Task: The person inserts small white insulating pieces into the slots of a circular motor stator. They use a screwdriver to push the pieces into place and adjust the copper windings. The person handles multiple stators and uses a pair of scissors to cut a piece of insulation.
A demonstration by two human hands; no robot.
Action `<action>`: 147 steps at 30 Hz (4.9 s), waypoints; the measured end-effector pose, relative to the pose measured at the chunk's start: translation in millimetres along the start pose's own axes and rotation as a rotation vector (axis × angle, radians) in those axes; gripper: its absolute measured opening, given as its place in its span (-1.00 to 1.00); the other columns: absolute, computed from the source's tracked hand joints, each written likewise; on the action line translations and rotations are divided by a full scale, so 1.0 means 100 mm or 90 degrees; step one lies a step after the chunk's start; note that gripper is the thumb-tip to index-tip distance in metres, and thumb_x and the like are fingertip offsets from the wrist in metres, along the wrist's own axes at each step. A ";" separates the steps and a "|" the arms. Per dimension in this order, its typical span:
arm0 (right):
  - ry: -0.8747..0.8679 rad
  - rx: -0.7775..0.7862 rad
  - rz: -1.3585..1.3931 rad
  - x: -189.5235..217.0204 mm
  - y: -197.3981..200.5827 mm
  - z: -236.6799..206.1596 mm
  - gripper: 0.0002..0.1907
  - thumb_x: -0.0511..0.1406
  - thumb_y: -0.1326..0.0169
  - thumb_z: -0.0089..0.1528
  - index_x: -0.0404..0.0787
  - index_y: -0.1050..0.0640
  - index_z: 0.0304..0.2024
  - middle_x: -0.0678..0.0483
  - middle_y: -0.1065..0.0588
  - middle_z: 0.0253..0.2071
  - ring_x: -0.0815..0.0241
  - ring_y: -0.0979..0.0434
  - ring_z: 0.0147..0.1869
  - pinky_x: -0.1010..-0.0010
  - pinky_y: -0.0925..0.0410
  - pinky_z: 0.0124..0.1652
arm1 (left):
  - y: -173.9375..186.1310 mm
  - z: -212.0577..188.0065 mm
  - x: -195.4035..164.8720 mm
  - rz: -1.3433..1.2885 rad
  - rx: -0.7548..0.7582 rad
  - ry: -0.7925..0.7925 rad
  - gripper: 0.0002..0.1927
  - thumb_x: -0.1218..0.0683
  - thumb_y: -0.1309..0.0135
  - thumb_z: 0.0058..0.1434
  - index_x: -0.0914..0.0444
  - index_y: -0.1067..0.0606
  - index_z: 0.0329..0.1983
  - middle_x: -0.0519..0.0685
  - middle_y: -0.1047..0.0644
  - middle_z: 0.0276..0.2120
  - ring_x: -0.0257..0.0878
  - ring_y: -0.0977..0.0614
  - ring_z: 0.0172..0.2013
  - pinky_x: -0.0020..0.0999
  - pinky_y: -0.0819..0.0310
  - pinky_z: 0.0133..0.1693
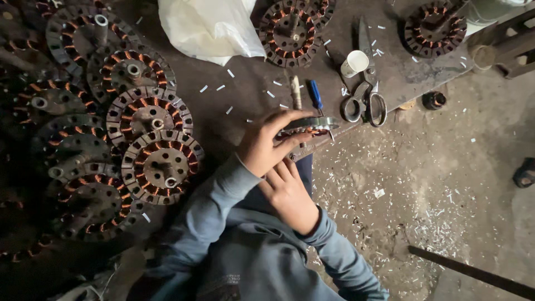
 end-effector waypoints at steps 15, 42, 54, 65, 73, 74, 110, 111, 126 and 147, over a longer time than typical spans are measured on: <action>-0.160 -0.170 0.230 -0.23 0.40 -0.08 -0.59 -0.54 -0.09 0.03 -0.43 -0.57 -0.03 -0.19 -0.43 0.03 -0.11 -0.53 0.06 0.25 -0.41 0.05 | -0.02 -0.01 0.19 -0.056 -0.004 0.005 -0.63 0.05 -0.27 0.29 0.25 -0.51 0.11 0.03 -0.60 -0.06 -0.09 -0.66 -0.02 -0.26 -0.51 0.04; -0.347 -0.415 0.027 -0.52 0.80 0.21 -0.79 -0.63 -0.23 0.16 -0.40 -0.60 -0.18 -0.12 -0.59 -0.20 0.01 -0.63 -0.10 0.36 -0.46 -0.09 | 0.01 0.02 0.15 -0.055 -0.013 -0.001 -0.59 0.19 -0.28 0.20 0.27 -0.49 0.10 0.06 -0.57 -0.04 -0.01 -0.63 0.01 -0.21 -0.49 0.07; -0.280 -0.364 0.098 -0.61 0.80 0.18 -0.77 -0.65 -0.14 0.12 -0.40 -0.54 -0.20 -0.13 -0.58 -0.15 -0.03 -0.62 -0.09 0.33 -0.47 -0.09 | 0.01 0.04 0.14 -0.060 -0.007 0.006 -0.62 0.15 -0.29 0.24 0.27 -0.49 0.10 0.06 -0.57 -0.06 -0.04 -0.64 -0.01 -0.22 -0.50 0.05; -0.236 -0.353 0.052 -0.59 0.82 0.25 -0.76 -0.64 -0.17 0.13 -0.36 -0.59 -0.18 -0.10 -0.57 -0.19 -0.03 -0.64 -0.10 0.31 -0.49 -0.13 | 0.01 0.05 0.13 -0.056 -0.007 -0.008 -0.62 0.18 -0.27 0.21 0.30 -0.49 0.08 0.06 -0.56 -0.05 -0.01 -0.62 0.00 -0.19 -0.49 0.07; -0.118 -0.244 -0.058 -0.54 0.89 0.26 -0.59 -0.61 -0.13 -0.04 -0.41 -0.58 -0.10 -0.16 -0.53 -0.09 -0.14 -0.61 -0.05 0.20 -0.50 -0.11 | 0.02 0.07 0.11 -0.066 -0.003 -0.047 -0.57 0.25 -0.26 0.12 0.31 -0.49 0.09 0.07 -0.56 -0.03 0.03 -0.62 0.03 -0.16 -0.49 0.10; -0.106 -0.227 -0.061 -0.55 0.91 0.26 -0.59 -0.59 -0.14 -0.04 -0.41 -0.57 -0.10 -0.17 -0.53 -0.08 -0.15 -0.60 -0.04 0.19 -0.50 -0.11 | 0.02 0.07 0.10 -0.065 -0.003 -0.049 -0.57 0.25 -0.27 0.12 0.30 -0.49 0.08 0.07 -0.56 -0.04 0.02 -0.62 0.02 -0.16 -0.49 0.10; -0.309 -0.258 0.173 -0.64 0.85 0.02 -0.41 -0.30 -0.32 0.11 -0.41 -0.47 0.14 -0.27 -0.43 0.16 -0.18 -0.44 0.28 0.15 -0.34 0.20 | -0.02 -0.12 0.10 -0.012 0.013 -0.104 -0.55 0.15 -0.34 0.08 0.28 -0.51 0.04 0.05 -0.59 -0.06 -0.01 -0.65 -0.07 -0.19 -0.51 0.01; -0.313 -0.230 0.240 -0.67 0.80 0.03 -0.37 -0.26 -0.34 0.12 -0.41 -0.44 0.16 -0.26 -0.43 0.17 -0.18 -0.44 0.30 0.14 -0.33 0.22 | -0.02 -0.14 0.09 -0.021 0.016 -0.114 -0.55 0.12 -0.36 0.11 0.27 -0.51 0.05 0.04 -0.59 -0.07 -0.02 -0.65 -0.09 -0.19 -0.51 -0.01; -0.313 -0.235 0.236 -0.62 0.42 -0.22 -0.39 -0.15 -0.32 0.18 -0.31 -0.44 0.16 -0.15 -0.44 0.18 -0.18 -0.40 0.35 0.11 -0.37 0.22 | -0.01 -0.27 0.09 -0.003 0.046 -0.139 -0.59 0.06 -0.33 0.19 0.24 -0.53 0.07 0.01 -0.60 -0.04 -0.04 -0.63 -0.03 -0.16 -0.46 0.04; -0.283 -0.220 0.194 -0.60 0.43 -0.10 -0.38 -0.15 -0.29 0.20 -0.32 -0.38 0.17 -0.15 -0.38 0.14 -0.20 -0.35 0.26 0.04 -0.27 0.25 | 0.02 -0.26 0.01 0.010 0.053 -0.159 -0.62 0.13 -0.24 0.25 0.26 -0.52 0.12 0.03 -0.56 -0.04 -0.04 -0.57 -0.09 -0.15 -0.46 0.02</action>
Point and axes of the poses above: each hand's wrist, its own z-axis towards the middle knuckle, its own y-axis out of the back of the hand, x = y × z, the point moved 4 cm from there along z, towards the middle knuckle
